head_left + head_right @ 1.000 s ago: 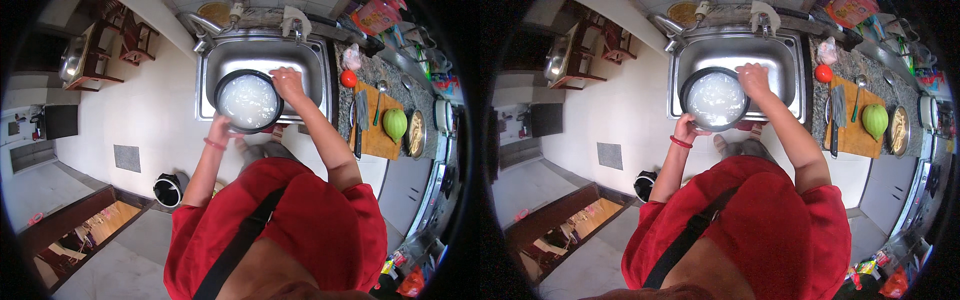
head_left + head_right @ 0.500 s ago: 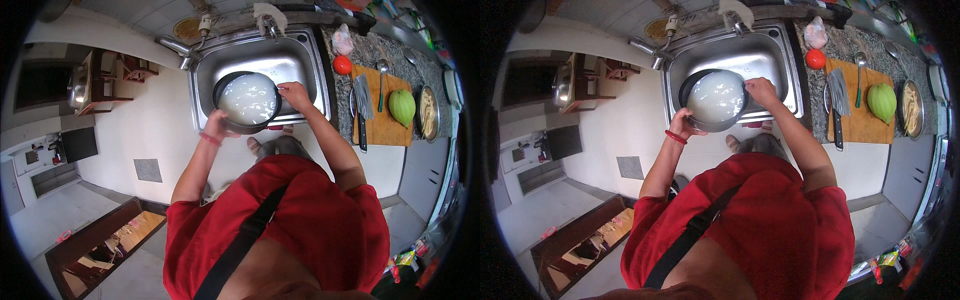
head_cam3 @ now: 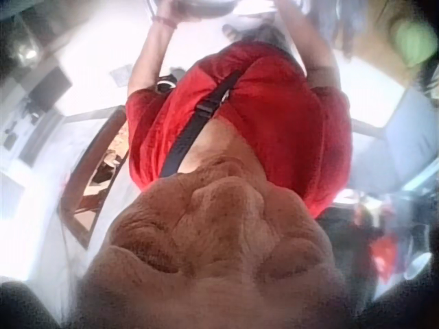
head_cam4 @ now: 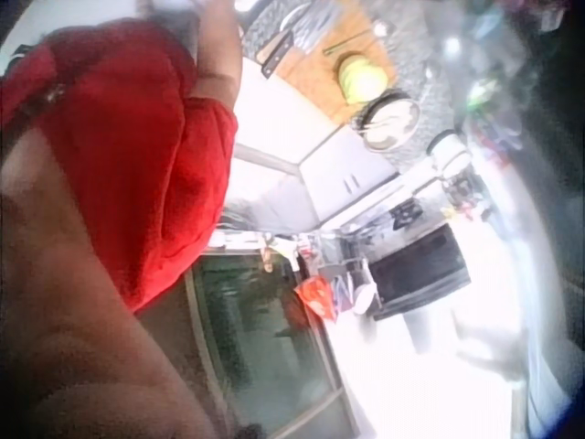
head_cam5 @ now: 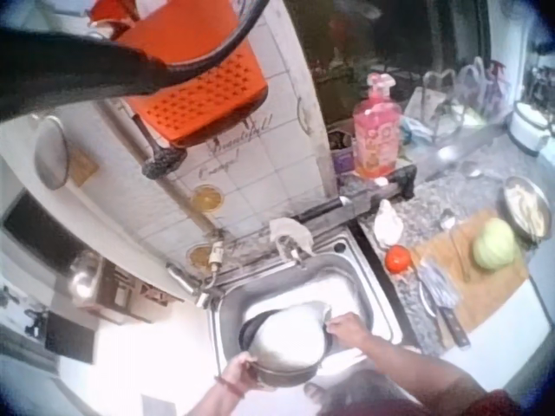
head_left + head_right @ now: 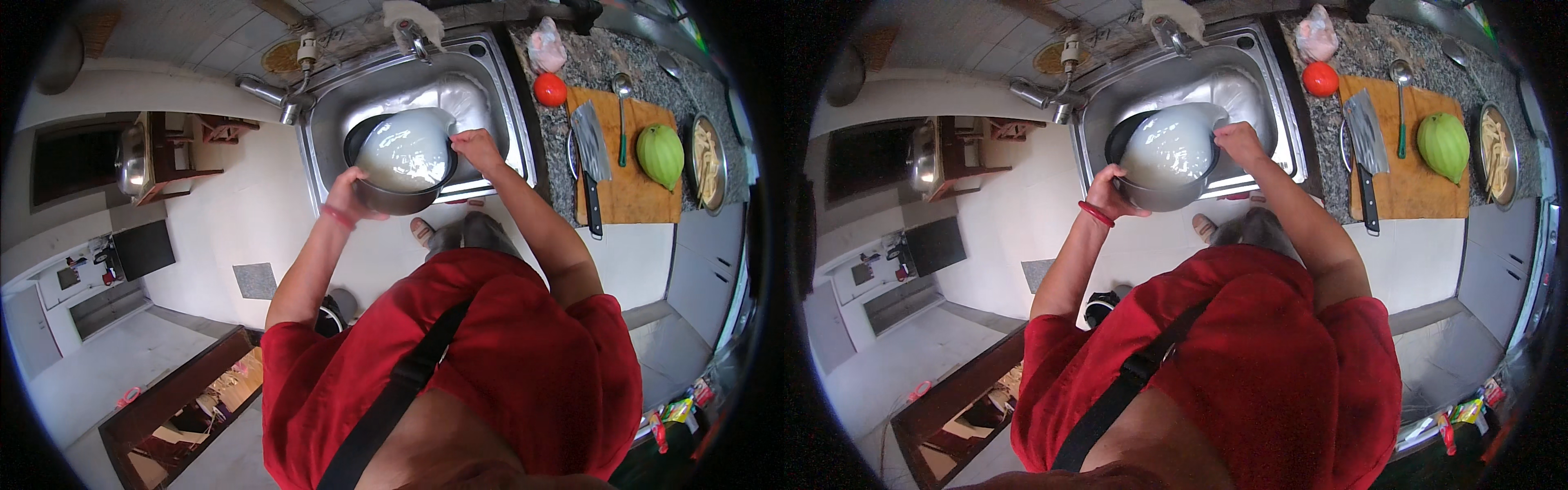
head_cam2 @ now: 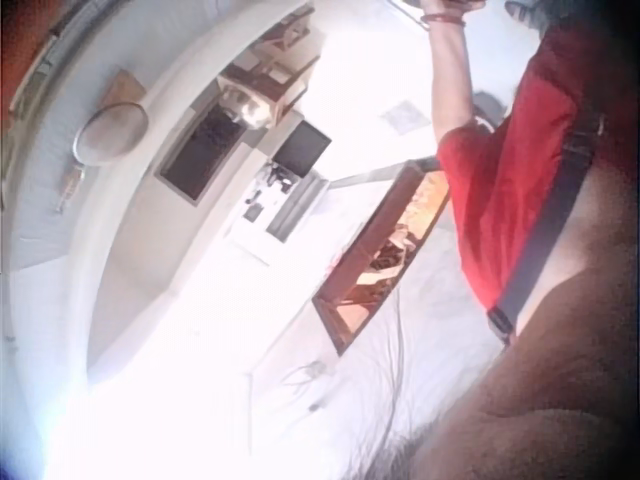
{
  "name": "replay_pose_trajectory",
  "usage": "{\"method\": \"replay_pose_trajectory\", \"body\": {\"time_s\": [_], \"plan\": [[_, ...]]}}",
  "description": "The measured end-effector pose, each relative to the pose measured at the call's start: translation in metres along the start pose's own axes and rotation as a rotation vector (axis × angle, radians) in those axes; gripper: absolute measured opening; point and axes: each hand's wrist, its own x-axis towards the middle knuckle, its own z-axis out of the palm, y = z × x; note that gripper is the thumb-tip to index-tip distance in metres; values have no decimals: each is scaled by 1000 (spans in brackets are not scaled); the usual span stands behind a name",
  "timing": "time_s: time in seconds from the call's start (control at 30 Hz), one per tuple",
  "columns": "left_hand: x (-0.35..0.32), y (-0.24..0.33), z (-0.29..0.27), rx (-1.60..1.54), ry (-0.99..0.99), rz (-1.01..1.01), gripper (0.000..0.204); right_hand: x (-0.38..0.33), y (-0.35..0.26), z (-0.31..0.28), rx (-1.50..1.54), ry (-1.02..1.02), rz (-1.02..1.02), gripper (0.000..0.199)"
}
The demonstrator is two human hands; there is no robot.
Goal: The person scoops rice from a large container into a pot using a cup, washes the rice in a sink by hand, drains the water, and places the pot into a rice cooker, plugging it in to start the process.
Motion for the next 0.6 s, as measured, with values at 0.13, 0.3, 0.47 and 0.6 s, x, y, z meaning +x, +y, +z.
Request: {"method": "replay_pose_trajectory", "body": {"time_s": [0.13,0.3,0.47,0.6], "plan": [[6,7,-4,12,-20,-57,68,2,6,0,93,-22,43,24],[3,18,9,44,23,-94,74,0,2,-4,127,-40,135,22],[-2,30,20,77,-6,-98,76,-1,0,-5,249,-19,183,22],[7,34,13,123,27,-99,79,-5,-14,-6,233,-7,225,21]]}}
